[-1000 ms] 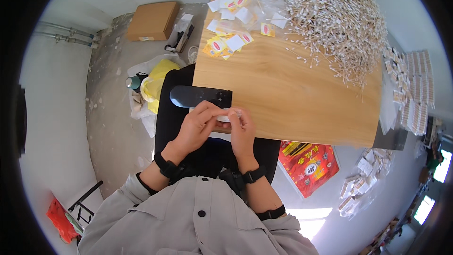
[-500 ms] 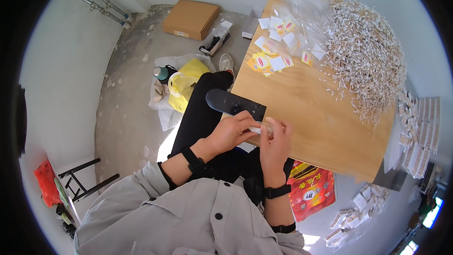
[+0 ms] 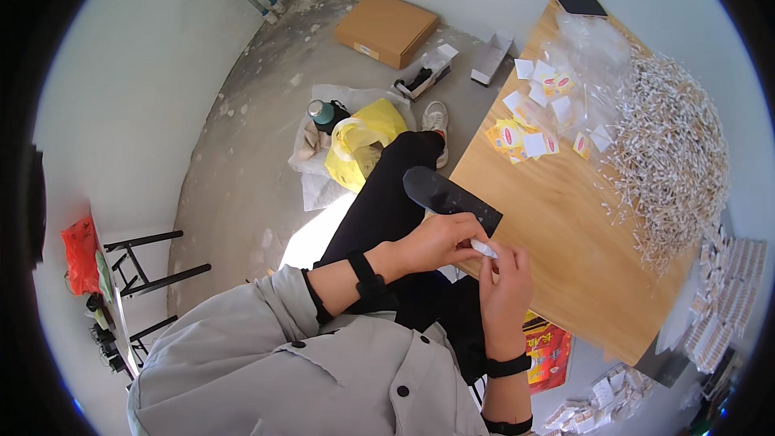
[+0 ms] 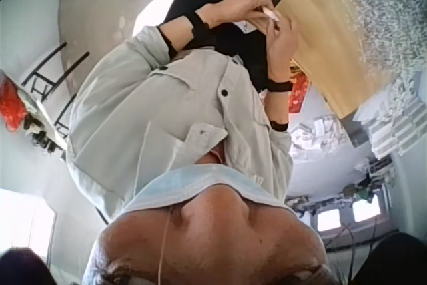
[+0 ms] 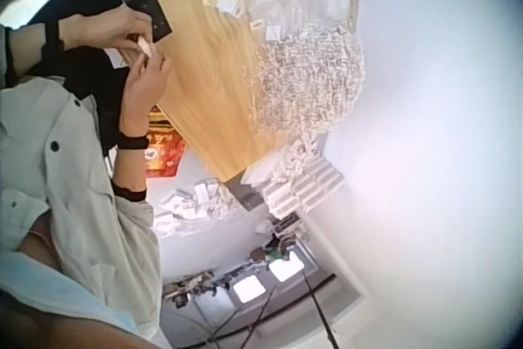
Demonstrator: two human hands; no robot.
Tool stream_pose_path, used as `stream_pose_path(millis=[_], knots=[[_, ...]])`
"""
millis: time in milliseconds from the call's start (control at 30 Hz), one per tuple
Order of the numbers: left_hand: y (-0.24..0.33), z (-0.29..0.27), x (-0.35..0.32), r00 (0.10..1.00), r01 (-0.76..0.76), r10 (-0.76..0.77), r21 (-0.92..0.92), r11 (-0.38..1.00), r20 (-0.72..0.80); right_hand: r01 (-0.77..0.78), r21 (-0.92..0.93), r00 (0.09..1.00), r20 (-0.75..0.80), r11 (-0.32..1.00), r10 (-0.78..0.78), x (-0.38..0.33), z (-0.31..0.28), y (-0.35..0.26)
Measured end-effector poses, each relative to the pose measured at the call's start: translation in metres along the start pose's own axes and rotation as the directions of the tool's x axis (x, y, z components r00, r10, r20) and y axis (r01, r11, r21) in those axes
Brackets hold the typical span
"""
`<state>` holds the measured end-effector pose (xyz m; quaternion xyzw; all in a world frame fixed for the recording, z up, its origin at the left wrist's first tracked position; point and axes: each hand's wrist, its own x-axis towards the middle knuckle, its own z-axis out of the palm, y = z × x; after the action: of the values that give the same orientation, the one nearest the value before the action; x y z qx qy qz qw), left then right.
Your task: The person sits at a wooden table and manually packs cotton swabs into small plastic sleeves. They gather loose swabs from a large pile, align them into neat rows, and insert the bundles into packaging. The person repeats this process continuously, handling the swabs and sleeves by hand.
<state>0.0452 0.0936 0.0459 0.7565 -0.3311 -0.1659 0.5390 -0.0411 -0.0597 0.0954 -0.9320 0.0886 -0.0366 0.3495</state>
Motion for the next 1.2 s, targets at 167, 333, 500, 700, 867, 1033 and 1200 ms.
stream_pose_path(millis=[167, 333, 500, 700, 867, 1033, 1200], knots=[[-0.005, 0.001, -0.005, 1.000, 0.008, -0.007, -0.088, 0.996, 0.010, -0.024, 0.032, 1.000, -0.007, 0.999, 0.024, -0.003, 0.006, 0.006], [-0.009, 0.007, -0.007, 0.995, -0.068, 0.066, -0.023, 0.997, -0.079, -0.019, 0.018, 1.000, -0.015, 1.000, 0.019, -0.001, 0.006, 0.003], [-0.007, 0.002, -0.004, 0.997, -0.069, 0.071, 0.091, 0.993, -0.017, 0.004, 0.006, 1.000, -0.022, 1.000, -0.004, 0.001, 0.005, 0.001], [-0.002, -0.004, -0.003, 0.999, -0.041, 0.038, 0.144, 0.989, 0.022, 0.012, -0.007, 1.000, -0.017, 1.000, -0.012, 0.001, 0.004, 0.000], [0.002, -0.007, -0.007, 0.996, 0.085, -0.084, -0.074, 0.994, 0.017, 0.018, 0.009, 1.000, -0.020, 1.000, -0.018, 0.000, 0.004, -0.006], [-0.006, -0.006, -0.008, 1.000, -0.011, 0.011, 0.021, 1.000, -0.002, 0.001, -0.014, 1.000, -0.026, 1.000, -0.002, -0.005, 0.005, -0.004], [-0.006, -0.005, 0.000, 0.998, -0.064, 0.060, 0.130, 0.989, 0.030, 0.024, -0.092, 1.000, -0.016, 0.995, -0.026, -0.001, 0.003, 0.002]])
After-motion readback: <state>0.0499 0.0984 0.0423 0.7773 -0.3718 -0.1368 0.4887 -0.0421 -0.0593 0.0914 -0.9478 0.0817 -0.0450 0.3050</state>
